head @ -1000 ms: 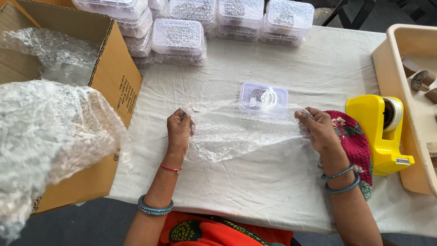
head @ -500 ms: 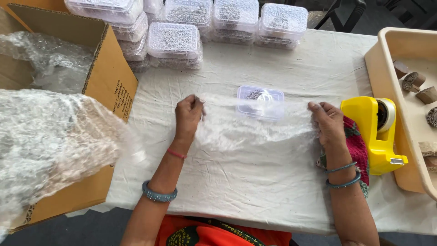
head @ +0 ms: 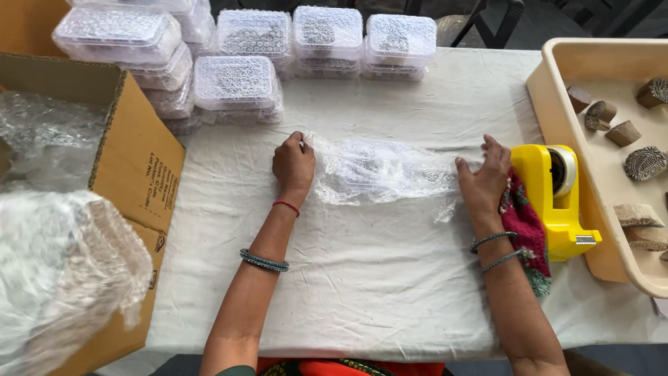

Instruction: The person wipes a small plastic container with a cloth, places a decorative wooden stamp inside, and closes the lid. They then wrap the container in bubble wrap and secure it with clear tape using a yellow tape dispenser. Finally, the wrapped package is placed on a stack of similar items.

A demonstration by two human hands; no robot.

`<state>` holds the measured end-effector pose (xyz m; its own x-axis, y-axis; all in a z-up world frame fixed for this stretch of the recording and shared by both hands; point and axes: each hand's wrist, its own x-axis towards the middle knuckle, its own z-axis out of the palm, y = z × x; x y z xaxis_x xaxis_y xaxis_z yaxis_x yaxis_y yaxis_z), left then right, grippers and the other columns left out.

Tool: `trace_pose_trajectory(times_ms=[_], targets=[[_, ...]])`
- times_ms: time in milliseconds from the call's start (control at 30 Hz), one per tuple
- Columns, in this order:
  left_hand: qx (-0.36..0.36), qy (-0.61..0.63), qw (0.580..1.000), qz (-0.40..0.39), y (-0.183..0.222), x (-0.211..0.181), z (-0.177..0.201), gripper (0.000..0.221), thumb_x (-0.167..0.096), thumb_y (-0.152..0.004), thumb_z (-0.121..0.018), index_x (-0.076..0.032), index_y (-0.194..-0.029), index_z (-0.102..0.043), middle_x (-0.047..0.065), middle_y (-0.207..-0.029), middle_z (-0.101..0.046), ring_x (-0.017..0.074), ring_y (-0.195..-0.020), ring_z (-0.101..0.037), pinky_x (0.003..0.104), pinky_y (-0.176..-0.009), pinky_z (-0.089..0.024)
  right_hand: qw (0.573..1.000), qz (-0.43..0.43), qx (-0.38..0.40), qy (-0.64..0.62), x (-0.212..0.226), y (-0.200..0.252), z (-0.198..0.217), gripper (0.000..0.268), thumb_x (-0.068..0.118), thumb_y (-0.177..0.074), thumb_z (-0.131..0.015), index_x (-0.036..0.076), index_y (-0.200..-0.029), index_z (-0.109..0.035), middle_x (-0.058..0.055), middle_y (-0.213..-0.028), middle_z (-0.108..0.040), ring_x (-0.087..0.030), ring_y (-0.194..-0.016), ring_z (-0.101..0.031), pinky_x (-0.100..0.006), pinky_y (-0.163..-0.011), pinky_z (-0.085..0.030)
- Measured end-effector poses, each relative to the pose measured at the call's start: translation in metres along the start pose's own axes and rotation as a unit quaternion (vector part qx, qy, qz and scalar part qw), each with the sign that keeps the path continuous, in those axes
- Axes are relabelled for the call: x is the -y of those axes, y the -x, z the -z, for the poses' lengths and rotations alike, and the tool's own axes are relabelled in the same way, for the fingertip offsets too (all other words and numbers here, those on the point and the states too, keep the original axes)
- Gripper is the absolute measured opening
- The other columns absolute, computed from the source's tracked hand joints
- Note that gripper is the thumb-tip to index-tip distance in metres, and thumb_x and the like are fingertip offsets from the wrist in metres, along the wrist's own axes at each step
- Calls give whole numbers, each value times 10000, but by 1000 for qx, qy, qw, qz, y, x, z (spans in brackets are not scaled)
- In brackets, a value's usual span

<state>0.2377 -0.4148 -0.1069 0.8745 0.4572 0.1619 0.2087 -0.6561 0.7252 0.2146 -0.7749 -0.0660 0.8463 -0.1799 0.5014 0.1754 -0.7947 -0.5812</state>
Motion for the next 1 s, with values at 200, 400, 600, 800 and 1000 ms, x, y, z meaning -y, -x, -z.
trace_pose_trajectory(times_ms=[200, 400, 600, 800, 1000], targets=[[4, -32, 999, -18, 4, 1, 2, 83, -146, -921, -665, -85, -971, -691, 136, -825, -756, 357, -810, -735, 489, -688, -586, 976, 206, -51, 45, 55, 18, 24, 302, -49, -847, -755, 36, -1134, -716, -116, -1179, -638, -340, -1143, -593, -425, -1031, -488], [26, -46, 999, -10, 7, -2, 1, 79, -166, -942, -674, -88, -936, -682, 120, -805, -753, 327, -792, -748, 478, -666, -598, 940, 268, 202, -55, 95, 31, -4, 159, 28, -939, -701, 85, -1073, -765, -59, -1150, -723, -228, -1135, -643, -374, -954, -551], [8, -29, 999, -10, 0, 15, -3, 180, -86, -873, -703, -113, -1050, -690, 114, -861, -758, 323, -815, -749, 468, -679, -600, 931, 284, 224, 41, 108, 16, -21, 276, 152, -962, -678, 100, -1229, -723, -69, -1338, -658, -278, -1207, -577, -413, -966, -536], [-97, 40, 986, -126, 38, -9, 56, 538, -72, -743, -796, -33, -1224, -560, 192, -1015, -699, 353, -931, -699, 419, -761, -583, 941, 217, 252, 59, 104, 12, -25, 364, 252, -987, -665, 142, -1334, -681, -69, -1419, -582, -281, -1219, -536, -403, -952, -547], [48, 95, 931, -350, 96, -58, 78, 168, -15, -956, -662, -41, -1122, -654, 126, -1199, -696, 262, -1199, -653, 383, -999, -584, 936, 236, 253, 60, 104, 9, -26, 386, 264, -977, -681, 166, -1350, -676, -79, -1406, -574, -284, -1179, -543, -404, -916, -560]])
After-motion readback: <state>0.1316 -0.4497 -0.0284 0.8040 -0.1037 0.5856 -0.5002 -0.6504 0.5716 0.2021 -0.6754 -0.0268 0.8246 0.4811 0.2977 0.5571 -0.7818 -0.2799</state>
